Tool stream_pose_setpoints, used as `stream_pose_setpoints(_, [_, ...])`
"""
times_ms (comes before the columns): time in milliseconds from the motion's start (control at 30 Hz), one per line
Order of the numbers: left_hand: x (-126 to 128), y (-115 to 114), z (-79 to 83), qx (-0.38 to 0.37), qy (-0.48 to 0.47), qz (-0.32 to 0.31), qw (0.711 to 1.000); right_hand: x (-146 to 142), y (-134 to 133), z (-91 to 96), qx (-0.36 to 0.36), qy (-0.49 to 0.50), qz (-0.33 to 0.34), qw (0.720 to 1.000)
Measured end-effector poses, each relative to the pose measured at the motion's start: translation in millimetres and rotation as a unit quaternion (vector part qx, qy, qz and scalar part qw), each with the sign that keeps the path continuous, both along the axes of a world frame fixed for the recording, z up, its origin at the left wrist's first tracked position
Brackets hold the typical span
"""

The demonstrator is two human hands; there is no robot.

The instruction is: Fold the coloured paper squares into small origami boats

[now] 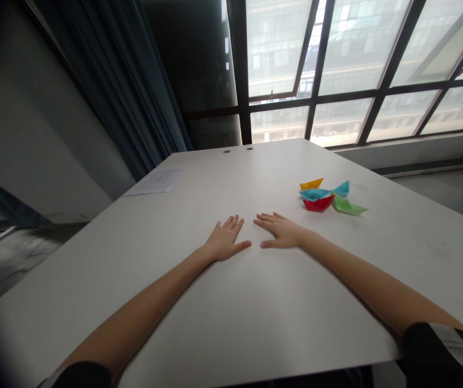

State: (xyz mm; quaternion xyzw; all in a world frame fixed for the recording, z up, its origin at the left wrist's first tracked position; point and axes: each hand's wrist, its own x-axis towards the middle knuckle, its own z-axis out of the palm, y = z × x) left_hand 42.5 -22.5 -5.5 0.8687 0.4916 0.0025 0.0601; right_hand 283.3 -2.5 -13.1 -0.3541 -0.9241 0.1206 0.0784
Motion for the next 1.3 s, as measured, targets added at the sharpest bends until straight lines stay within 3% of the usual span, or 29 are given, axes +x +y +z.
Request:
stream_pose_setpoints(567, [0.5,0.0,0.7,-0.002,0.0,0.001,1.0,-0.5,-1.2,-1.9,0.007,-0.009,-0.005,1.0])
stream_pose_setpoints(733, [0.4,0.1,0.3,-0.003,-0.002,0.002,1.0,3.4,5.8,13.5,0.018,-0.013,-0.008,1.0])
stream_pose_setpoints(867, [-0.7,2.4,-2.1,-0.005,-0.005,0.0,1.0,36.0,26.3,43.1,0.07,0.016,-0.117,0.99])
stream_pose_setpoints(1000, [-2.1,4.9,-6.1,-0.007,-0.007,0.001,1.0,103.5,48.8,65.2,0.097,-0.052,-0.331,0.937])
stream_pose_setpoints(1133, [-1.8,6.2,-10.2,-0.002,-0.01,0.001,1.0,168.4,62.0,67.1,0.013,-0.135,-0.46,0.878])
stream_pose_setpoints(1300, [0.0,6.2,-9.7,0.002,-0.001,0.006,1.0,192.9,63.9,52.8,-0.019,-0.138,-0.484,0.864])
